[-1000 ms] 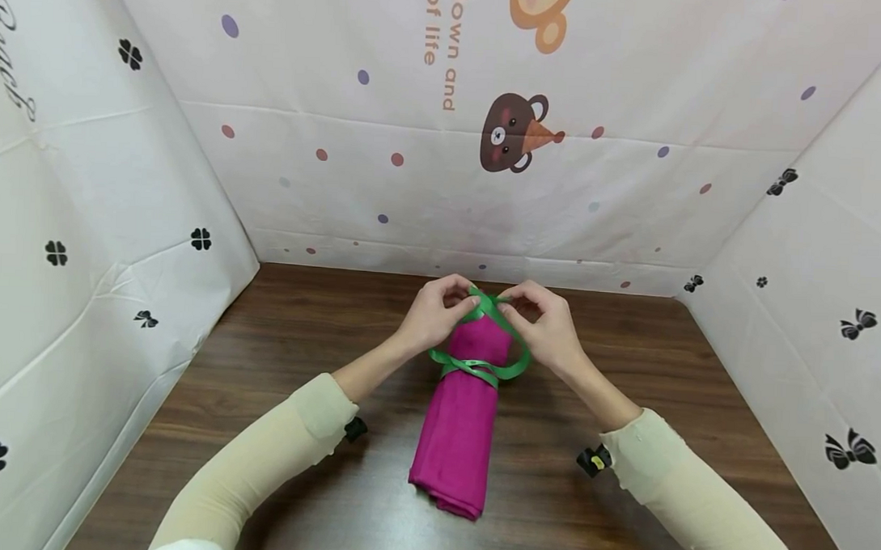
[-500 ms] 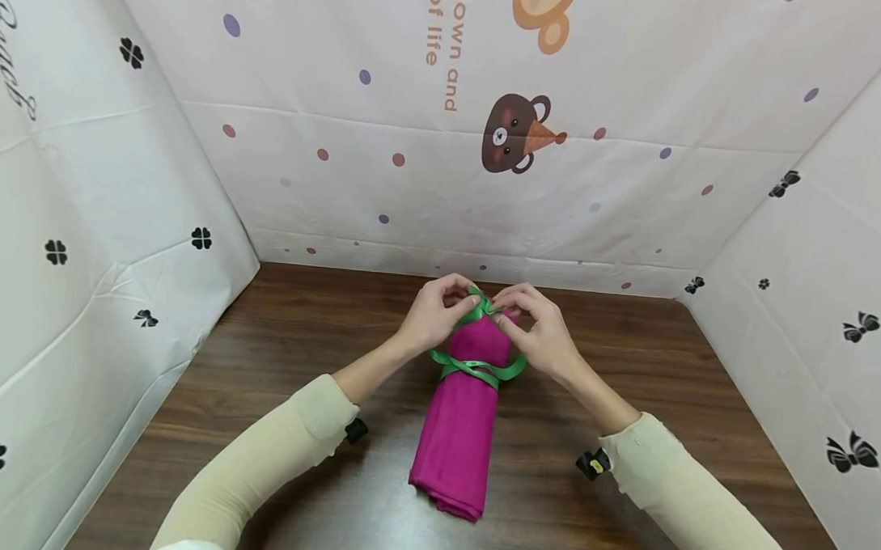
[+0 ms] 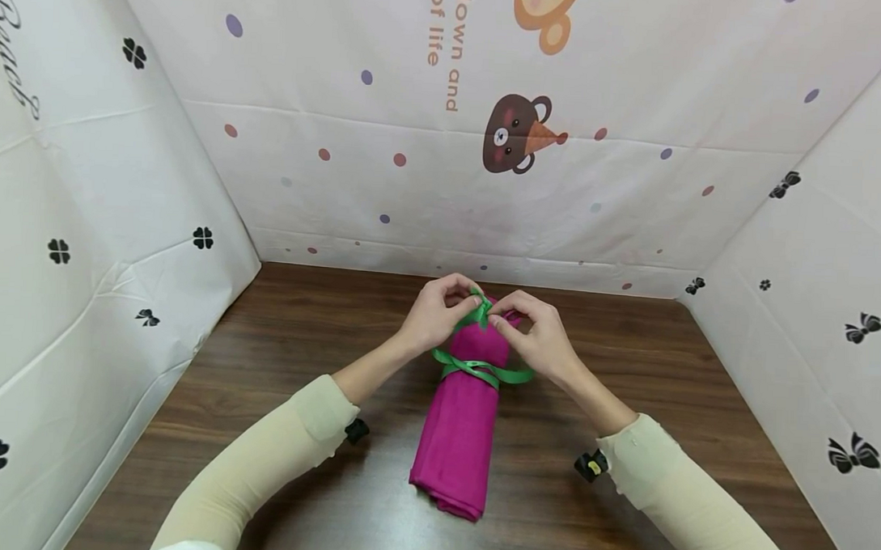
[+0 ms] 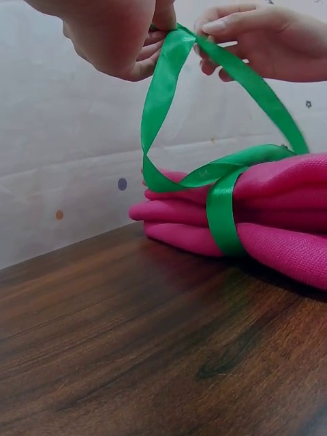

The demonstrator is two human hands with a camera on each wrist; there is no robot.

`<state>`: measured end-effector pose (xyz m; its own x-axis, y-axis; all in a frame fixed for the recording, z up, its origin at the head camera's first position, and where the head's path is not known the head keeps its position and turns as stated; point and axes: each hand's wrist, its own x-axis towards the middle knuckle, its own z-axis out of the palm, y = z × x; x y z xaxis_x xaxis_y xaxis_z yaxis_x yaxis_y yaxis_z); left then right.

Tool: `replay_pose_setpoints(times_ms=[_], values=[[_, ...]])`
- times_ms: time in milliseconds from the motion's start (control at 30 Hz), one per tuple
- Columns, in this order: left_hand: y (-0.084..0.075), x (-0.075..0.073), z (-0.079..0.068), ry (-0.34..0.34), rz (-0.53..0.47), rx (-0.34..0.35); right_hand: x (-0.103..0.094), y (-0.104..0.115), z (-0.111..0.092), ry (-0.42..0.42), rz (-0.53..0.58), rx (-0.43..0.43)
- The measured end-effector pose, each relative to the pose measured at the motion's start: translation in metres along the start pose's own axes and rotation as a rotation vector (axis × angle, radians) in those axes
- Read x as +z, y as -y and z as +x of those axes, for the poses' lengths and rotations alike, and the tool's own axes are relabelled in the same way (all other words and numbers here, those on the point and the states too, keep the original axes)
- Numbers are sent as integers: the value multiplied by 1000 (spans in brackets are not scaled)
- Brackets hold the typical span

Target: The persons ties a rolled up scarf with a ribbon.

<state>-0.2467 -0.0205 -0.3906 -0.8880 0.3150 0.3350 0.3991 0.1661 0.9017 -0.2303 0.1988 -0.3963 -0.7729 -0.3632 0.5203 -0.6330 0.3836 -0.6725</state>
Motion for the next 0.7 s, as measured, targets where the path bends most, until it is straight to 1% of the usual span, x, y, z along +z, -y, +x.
replay_pose_setpoints(times_ms=[133,267,500,600,700], values=[[0,1,0,4,-2,5,-3,16,1,-12,35,9],[0,1,0,5,-8,13,-4,33,0,-27,36,25],[2,2,0,20,-17,22,-1,37,1,-55,33,41],[2,2,1,22,-20,18,0,37,2,-56,33,50],[3,2,1,26,-27,18,0,37,2,-48,24,78]])
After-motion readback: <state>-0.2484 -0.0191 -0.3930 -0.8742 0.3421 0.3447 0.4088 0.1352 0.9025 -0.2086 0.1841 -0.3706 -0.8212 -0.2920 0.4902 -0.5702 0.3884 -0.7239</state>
